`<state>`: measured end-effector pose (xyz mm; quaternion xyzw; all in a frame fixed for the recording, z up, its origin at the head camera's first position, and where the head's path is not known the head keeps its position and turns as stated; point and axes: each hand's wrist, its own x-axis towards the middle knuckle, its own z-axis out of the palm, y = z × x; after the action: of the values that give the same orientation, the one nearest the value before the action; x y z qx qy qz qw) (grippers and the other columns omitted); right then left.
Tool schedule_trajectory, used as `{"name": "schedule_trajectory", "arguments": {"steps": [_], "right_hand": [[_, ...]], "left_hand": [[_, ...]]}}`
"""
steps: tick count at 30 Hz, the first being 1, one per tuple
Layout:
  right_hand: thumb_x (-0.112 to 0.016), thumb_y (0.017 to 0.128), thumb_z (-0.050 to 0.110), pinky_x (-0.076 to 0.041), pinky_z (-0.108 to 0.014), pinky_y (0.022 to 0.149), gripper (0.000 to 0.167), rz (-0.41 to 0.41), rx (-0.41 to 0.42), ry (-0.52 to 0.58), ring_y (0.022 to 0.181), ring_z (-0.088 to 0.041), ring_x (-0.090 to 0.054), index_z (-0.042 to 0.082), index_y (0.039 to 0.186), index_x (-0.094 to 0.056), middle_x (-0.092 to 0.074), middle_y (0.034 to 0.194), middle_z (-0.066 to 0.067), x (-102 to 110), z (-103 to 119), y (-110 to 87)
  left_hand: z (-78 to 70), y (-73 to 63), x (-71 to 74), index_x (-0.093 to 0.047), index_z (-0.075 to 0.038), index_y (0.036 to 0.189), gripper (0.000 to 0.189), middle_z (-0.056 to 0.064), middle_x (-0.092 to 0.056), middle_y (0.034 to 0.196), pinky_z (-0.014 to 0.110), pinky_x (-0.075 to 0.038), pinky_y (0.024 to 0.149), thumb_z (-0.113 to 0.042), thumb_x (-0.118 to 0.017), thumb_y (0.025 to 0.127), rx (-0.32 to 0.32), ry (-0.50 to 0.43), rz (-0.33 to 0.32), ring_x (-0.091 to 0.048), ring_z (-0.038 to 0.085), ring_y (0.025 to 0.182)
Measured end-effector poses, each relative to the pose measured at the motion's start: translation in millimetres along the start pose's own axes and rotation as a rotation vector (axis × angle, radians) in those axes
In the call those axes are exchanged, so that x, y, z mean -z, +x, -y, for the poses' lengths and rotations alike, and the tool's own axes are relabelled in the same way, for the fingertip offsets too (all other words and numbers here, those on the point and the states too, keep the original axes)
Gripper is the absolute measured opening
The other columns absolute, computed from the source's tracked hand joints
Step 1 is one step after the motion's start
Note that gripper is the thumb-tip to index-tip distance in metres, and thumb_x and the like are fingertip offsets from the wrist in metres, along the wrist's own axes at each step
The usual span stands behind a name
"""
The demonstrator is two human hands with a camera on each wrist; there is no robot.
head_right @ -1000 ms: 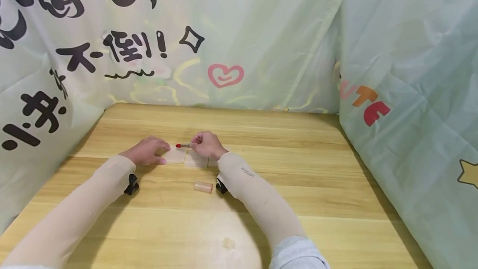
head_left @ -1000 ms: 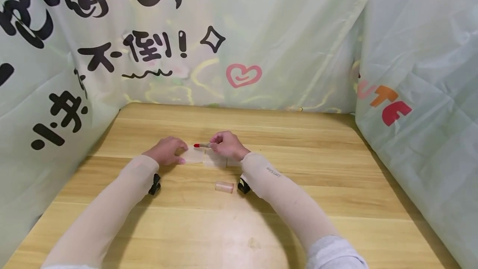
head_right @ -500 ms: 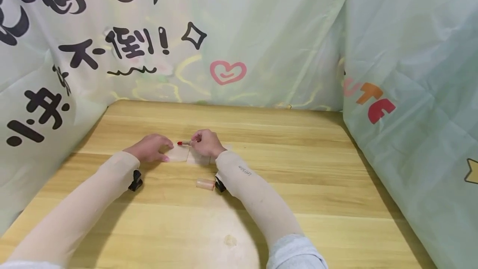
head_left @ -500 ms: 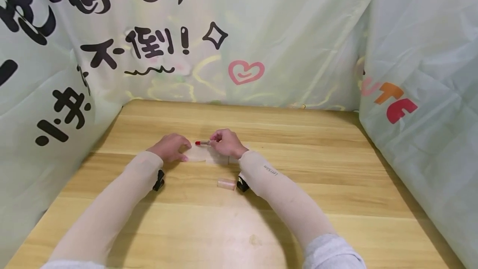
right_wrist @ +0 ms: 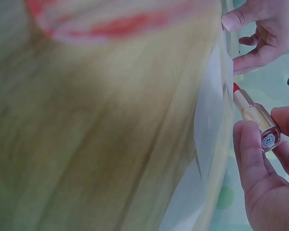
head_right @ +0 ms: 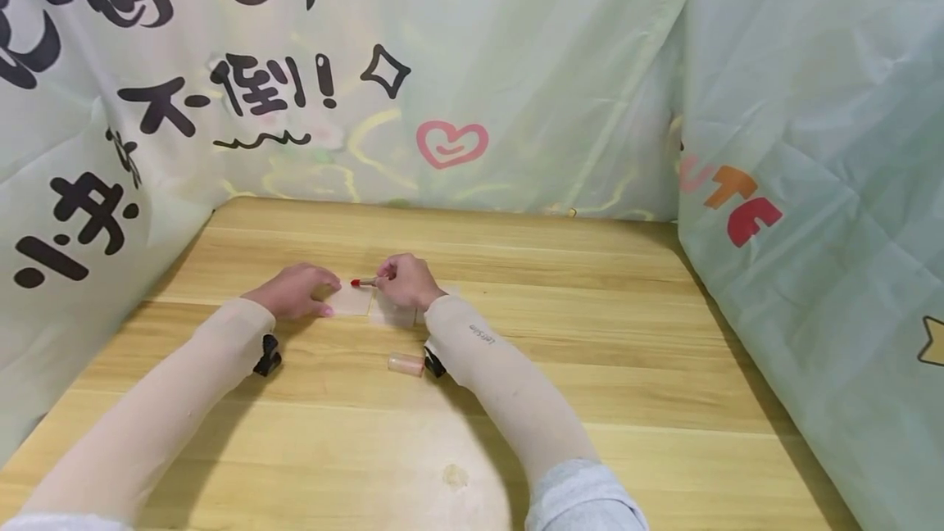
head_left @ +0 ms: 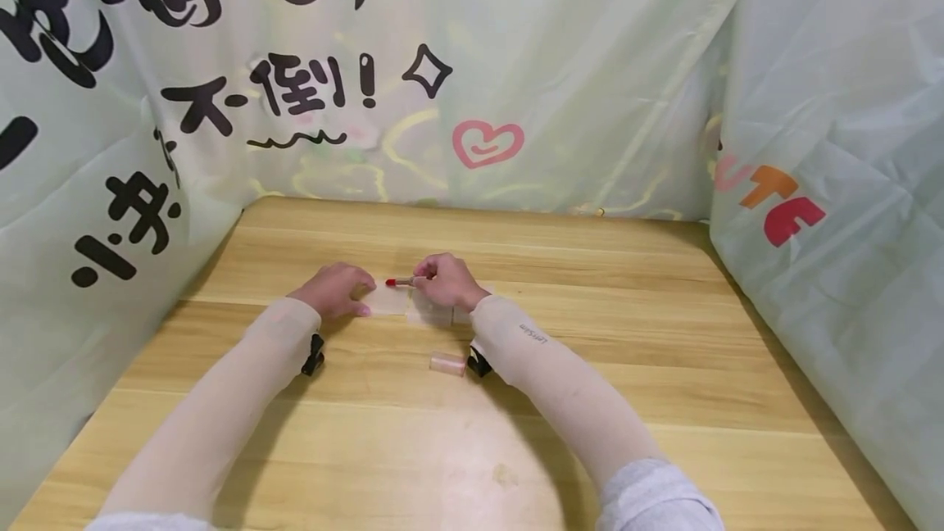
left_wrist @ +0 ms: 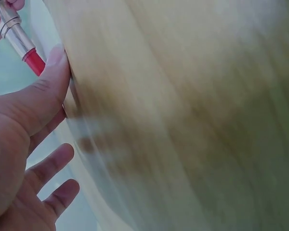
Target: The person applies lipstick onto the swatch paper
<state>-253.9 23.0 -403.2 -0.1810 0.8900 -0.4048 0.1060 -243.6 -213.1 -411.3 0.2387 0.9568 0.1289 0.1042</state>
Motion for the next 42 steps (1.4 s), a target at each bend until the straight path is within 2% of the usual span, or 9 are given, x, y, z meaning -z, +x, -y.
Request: {"name": "schedule_trajectory", "arguments": {"steps": [14,32,42], "right_hand": [[-0.064,0.094,0.016,-0.05,-0.029,0.08,0.012,-0.023,0.036,-0.082,0.092,-0.016,-0.06,0.009,0.101,-0.07,-0.068,0.099,-0.002,-4.3,1.6,2.6],[-0.062,0.095,0.017,-0.051,-0.029,0.082,0.014,-0.009,0.023,-0.11,0.095,-0.015,-0.061,0.01,0.102,-0.071,-0.069,0.101,-0.001,-3.2,-2.5,4.0],[-0.062,0.095,0.016,-0.051,-0.029,0.081,0.014,0.001,0.027,-0.1,0.094,-0.015,-0.061,0.009,0.102,-0.072,-0.069,0.101,-0.002,-2.7,-0.6,1.0]], "left_hand": [[-0.3,-0.8,3.1,-0.064,0.001,0.117,0.048,0.019,-0.062,0.124,0.053,-0.034,0.107,-0.022,-0.081,0.079,0.016,-0.012,-0.01,-0.051,0.04,0.12],[-3.9,1.5,2.3,-0.065,0.001,0.117,0.047,0.017,-0.063,0.122,0.053,-0.036,0.106,-0.022,-0.08,0.079,0.035,-0.029,0.007,-0.051,0.04,0.12],[-1.1,3.6,0.1,-0.065,0.001,0.117,0.046,0.018,-0.062,0.123,0.053,-0.035,0.107,-0.024,-0.079,0.08,0.017,-0.012,0.013,-0.051,0.04,0.12]]}}
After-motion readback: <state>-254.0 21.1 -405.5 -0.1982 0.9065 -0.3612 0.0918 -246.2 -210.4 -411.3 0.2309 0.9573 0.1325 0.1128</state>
